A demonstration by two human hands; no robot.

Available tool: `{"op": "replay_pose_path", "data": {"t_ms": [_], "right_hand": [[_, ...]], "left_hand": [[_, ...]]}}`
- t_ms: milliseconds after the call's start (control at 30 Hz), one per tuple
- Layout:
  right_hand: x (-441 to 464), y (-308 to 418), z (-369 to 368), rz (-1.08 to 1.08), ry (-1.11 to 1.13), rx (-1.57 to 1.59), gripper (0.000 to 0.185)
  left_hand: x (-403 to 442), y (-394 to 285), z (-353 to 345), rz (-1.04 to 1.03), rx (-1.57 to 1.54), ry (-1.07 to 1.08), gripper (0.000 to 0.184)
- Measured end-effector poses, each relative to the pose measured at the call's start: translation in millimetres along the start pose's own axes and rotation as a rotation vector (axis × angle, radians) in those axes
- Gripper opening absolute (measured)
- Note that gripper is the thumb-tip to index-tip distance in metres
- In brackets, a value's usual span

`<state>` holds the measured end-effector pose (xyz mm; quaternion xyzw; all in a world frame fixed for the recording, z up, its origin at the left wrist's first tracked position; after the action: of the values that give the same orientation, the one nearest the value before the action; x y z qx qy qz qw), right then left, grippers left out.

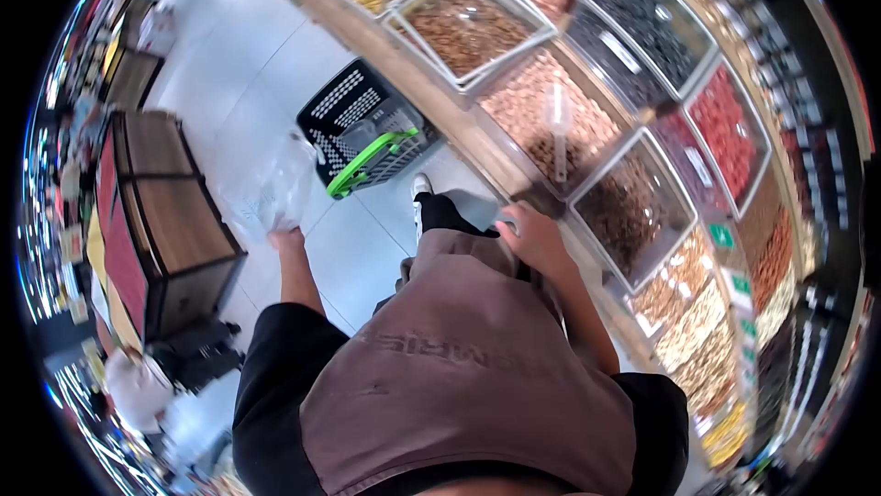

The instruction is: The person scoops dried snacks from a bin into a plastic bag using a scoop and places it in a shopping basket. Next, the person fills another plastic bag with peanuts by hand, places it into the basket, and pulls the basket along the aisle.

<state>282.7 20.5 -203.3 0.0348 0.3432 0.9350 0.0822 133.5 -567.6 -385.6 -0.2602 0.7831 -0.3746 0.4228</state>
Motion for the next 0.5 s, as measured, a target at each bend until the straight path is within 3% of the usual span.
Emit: {"op": "replay_pose_path", "data": {"t_ms": [67,100,133,267,333,400,467,500], "right_hand": [[7.1,1.7,-8.3,0.019,0.072,-0.013,0.031],[12.7,2.5,-13.8,0.002,0.117,-0.016,0.032],[19.3,4.1,-22.3,0.02,0.132,-0.05,0.034],[60.1,53.8,-56.4,-0.037,0.297,-0.03,0.041],[81.6,80.2,-95.8,0.152,0.409,-0.072,0.052],[107.9,107.1,-138.7,0.262,0.328,-0.072,0.058],[137.5,133.4,-181.2,0.373,0.228,-0.069,0.064],[151.8,147.5,-199.1,0.499,0.107,-0.136,0.062]], "left_hand": [[40.3,29.3,59.6,0.168,0.256,-0.222,0.052],[8.0,37.4,56.3,0.258,0.353,-0.251,0.051],[-20.4,48.4,44.2,0.161,0.422,-0.317,0.055],[-74.2,59.9,-14.8,-0.303,1.14,-0.099,0.073],[-98.3,50.5,-54.0,-0.506,1.15,0.123,0.081],[-86.9,69.5,-64.9,-0.307,1.509,0.284,0.083],[-79.8,94.6,-77.5,-0.464,1.708,0.507,0.083],[-83.5,89.9,-88.5,-0.508,1.661,0.629,0.08]]}}
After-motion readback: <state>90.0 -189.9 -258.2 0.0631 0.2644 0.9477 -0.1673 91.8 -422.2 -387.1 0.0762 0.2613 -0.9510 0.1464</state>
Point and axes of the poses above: each hand's wrist, its own x-axis towards the middle knuckle, its own z-axis out of the back of the hand, y = z × x, the point moved 4 cm from there along x, towards the middle knuckle, and after that the axes turned 14 degrees about -y, right-handed, at the moved point
